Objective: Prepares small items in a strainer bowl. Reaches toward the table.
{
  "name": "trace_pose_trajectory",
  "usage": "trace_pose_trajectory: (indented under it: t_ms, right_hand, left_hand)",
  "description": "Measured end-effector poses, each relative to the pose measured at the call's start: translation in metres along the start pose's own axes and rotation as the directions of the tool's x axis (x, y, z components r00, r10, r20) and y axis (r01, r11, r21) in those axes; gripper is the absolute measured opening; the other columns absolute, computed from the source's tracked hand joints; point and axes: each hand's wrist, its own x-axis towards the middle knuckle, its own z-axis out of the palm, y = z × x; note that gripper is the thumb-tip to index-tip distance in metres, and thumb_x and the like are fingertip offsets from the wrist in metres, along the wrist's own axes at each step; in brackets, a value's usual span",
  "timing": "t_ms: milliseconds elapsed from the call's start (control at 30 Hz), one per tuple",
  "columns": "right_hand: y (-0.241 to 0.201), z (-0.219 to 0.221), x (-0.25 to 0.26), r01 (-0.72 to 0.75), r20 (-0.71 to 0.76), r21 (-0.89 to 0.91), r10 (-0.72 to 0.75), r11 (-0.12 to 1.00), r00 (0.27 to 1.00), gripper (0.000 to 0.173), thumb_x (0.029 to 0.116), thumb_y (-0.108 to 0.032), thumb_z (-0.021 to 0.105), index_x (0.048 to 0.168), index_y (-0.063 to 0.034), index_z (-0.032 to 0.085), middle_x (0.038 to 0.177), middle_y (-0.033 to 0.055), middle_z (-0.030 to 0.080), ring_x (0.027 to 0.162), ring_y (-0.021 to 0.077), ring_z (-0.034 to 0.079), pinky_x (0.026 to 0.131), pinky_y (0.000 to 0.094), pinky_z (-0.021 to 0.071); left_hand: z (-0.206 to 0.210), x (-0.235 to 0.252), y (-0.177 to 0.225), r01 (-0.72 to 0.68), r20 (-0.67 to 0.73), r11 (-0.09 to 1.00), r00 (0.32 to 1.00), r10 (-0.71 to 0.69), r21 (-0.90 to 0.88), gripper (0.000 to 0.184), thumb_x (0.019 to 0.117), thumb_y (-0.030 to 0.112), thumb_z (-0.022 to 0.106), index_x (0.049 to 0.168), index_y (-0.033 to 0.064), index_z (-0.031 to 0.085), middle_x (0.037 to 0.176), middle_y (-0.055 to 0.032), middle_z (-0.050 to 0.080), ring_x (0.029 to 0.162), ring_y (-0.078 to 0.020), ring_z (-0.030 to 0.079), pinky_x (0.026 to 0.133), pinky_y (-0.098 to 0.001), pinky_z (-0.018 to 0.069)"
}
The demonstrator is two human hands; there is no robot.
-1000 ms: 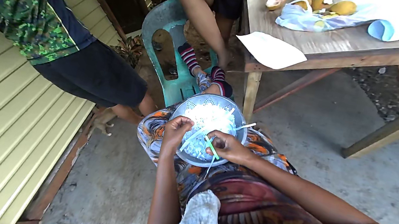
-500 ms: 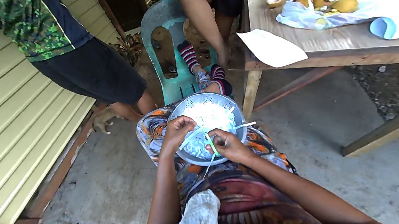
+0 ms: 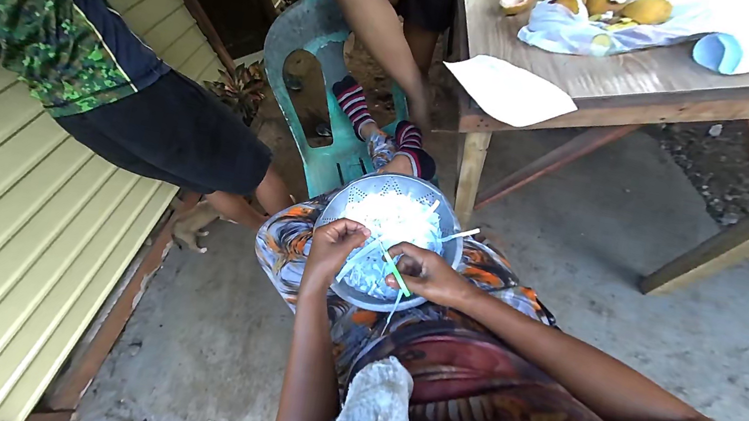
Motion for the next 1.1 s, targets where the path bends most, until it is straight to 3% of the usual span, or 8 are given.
trace_pose_trajectory:
  t_ms: [433, 800, 1100]
  right_hand:
    - [0.0003, 0.0003, 0.0005, -0.024, -0.002, -0.022, 0.024, 0.999, 1.000, 0.049, 0.0932, -0.025, 0.074, 0.130, 0.0023, 0.054, 0.086, 0.0013, 0.063, 0.070, 0.0021, 0.057, 0.070, 0.0203, 0.0493]
    - [0.0001, -0.0002, 0.0012, -0.021, -0.038, -0.011, 0.020, 1.000, 0.999, 0.035, 0.0972, -0.017, 0.068, 0.124, 0.0026, 0.057, 0.079, -0.0005, 0.061, 0.067, 0.0022, 0.058, 0.068, 0.0206, 0.0503]
    - [0.0008, 0.0001, 0.0003, -0.001, 0.007, -0.035, 0.001, 0.999, 1.000, 0.047, 0.0938, -0.025, 0.073, 0.128, 0.0024, 0.055, 0.083, 0.0007, 0.062, 0.068, 0.0012, 0.056, 0.068, 0.0195, 0.0488]
  left_hand:
    - [0.0020, 0.0003, -0.0002, -0.004, -0.025, 1.000, 1.000, 0.003, -0.014, 0.008, 0.0919, -0.006, 0.064, 0.087, -0.0001, 0.067, 0.073, 0.0040, 0.065, 0.069, -0.0016, 0.061, 0.072, -0.0199, 0.0528]
    - [0.0003, 0.0006, -0.0016, -0.008, -0.015, 1.000, 1.000, 0.007, -0.021, 0.010, 0.0919, -0.007, 0.063, 0.086, 0.0008, 0.067, 0.072, 0.0046, 0.065, 0.069, -0.0010, 0.061, 0.071, -0.0192, 0.0525]
    - [0.0013, 0.0006, -0.0009, -0.009, -0.012, 0.999, 1.000, 0.009, -0.034, 0.011, 0.0913, -0.008, 0.063, 0.085, 0.0008, 0.067, 0.071, 0.0050, 0.065, 0.068, -0.0011, 0.061, 0.071, -0.0189, 0.0532]
